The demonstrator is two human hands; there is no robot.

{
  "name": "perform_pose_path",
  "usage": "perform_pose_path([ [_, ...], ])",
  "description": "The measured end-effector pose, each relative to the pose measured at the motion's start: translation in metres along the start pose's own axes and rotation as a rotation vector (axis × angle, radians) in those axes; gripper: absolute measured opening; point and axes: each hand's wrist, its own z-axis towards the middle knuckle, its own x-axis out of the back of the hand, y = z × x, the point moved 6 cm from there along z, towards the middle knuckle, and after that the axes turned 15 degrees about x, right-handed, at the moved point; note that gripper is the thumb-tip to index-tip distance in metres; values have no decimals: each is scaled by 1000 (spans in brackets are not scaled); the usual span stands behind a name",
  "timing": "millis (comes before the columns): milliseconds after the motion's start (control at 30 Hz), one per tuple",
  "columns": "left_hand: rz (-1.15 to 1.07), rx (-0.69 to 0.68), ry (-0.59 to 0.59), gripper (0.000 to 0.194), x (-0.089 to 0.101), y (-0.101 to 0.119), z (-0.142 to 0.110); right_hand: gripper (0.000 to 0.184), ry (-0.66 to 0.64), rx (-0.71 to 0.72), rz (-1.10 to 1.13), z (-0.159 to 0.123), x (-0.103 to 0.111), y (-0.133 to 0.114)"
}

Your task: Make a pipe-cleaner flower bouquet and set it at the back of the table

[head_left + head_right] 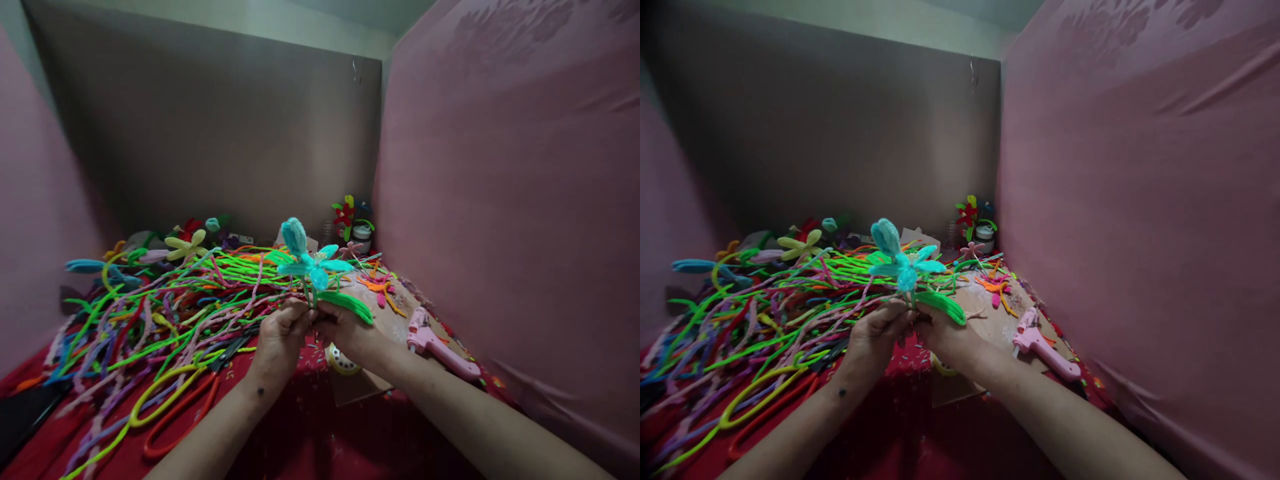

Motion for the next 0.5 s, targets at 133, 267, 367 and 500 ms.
perform_pose_path([
  [133,-18,14,30,22,2,6,-3,16,17,1,24,3,-1,-8],
  [267,-77,40,27,18,4,14,-5,19,12,-2,88,4,-2,-13],
  [367,-191,113,-59,11,1,15,-4,21,13,51,135,4,-2,-12],
  [500,-246,190,-59,10,1,15,-4,22,6,12,252,4,-6,-2],
])
